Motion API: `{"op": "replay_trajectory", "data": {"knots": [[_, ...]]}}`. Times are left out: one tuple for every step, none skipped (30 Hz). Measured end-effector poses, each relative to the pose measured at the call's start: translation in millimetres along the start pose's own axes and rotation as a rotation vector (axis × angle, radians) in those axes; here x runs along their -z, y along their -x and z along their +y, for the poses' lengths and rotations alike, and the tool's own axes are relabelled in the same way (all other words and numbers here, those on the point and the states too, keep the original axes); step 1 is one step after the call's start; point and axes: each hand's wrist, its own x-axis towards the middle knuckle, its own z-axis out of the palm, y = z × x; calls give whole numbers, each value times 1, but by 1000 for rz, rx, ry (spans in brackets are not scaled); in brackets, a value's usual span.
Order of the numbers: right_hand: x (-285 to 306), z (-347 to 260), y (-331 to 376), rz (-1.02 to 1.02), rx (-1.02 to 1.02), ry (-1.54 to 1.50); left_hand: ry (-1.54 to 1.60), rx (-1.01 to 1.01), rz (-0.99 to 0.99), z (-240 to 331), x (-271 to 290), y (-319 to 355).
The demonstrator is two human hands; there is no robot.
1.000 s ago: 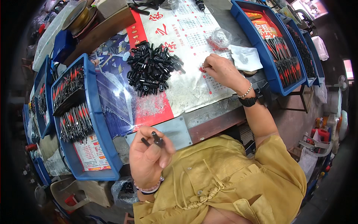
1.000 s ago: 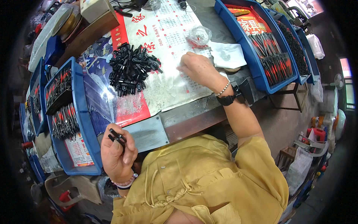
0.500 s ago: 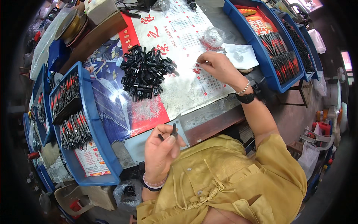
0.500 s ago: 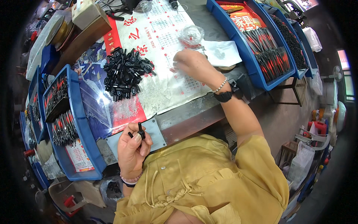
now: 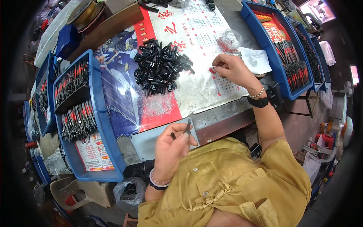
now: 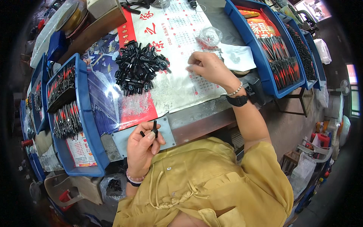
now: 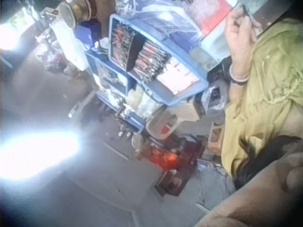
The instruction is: The person repeatedly picks a black plastic key housing and a small red component from the table, inserts the red part into the housing, and places the assembled unit back on the table. The person handles the items one at a time by hand without using tools.
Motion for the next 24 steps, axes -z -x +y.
{"op": "replay_trajectory", "data": {"knots": [[-1, 0, 2, -4, -19, -39, 1, 6, 1, -1, 0, 0], [0, 0, 4, -8, -40, -77, -4, 6, -6, -1, 0, -1], [1, 1, 6, 10, -53, -132, -7, 6, -15, -2, -1, -1], [2, 3, 8, 26, -66, -186, -1, 7, -24, -3, -1, -2], [3, 4, 10, 42, -78, -241, 0, 7, -32, -3, -2, -2], [4, 6, 11, 60, -82, -250, 8, 9, -42, -3, -2, -3], [5, 7, 12, 76, -85, -259, 24, 10, -49, -4, -2, -3], [6, 7, 12, 94, -89, -268, 12, 13, -54, -4, -2, -4], [6, 6, 13, 99, -106, -279, 7, 17, -58, -5, -3, -4], [5, 3, 15, 106, -123, -291, 8, 22, -63, -6, -3, -5], [3, -1, 16, 126, -186, -281, -15, 11, -72, -6, -3, -6], [-1, -7, 20, 95, -133, -387, -31, 1, -78, -7, -4, -7], [-9, -16, 29, 73, -127, -473, -43, -9, -78, -8, -4, -7], [-18, -25, 40, 58, -159, -534, -56, -25, -65, -10, -5, -7], [-27, -36, 52, -22, -149, -612, -69, -41, -53, -11, -6, -8], [-36, -46, 64, -102, -120, -688, -80, -59, -42, -11, -7, -8], [-46, -55, 72, -122, -193, -760, -100, -71, -39, -12, -7, -9], [-53, -63, 78, -156, -190, -863, -117, -85, -36, -12, -8, -9], [-58, -68, 81, -170, -223, -909, -132, -96, -26, -12, -9, -8], [-61, -73, 84, -165, -242, -903, -136, -111, -17, -12, -9, -7], [-63, -76, 85, -164, -250, -900, -140, -124, -3, -12, -11, -6], [-63, -78, 86, -162, -265, -894, -143, -137, 12, -12, -12, -5], [-62, -80, 86, -165, -239, -845, -150, -141, 24, -11, -13, -4], [-62, -81, 87, -161, -246, -851, -158, -145, 38, -11, -13, -2]]}}
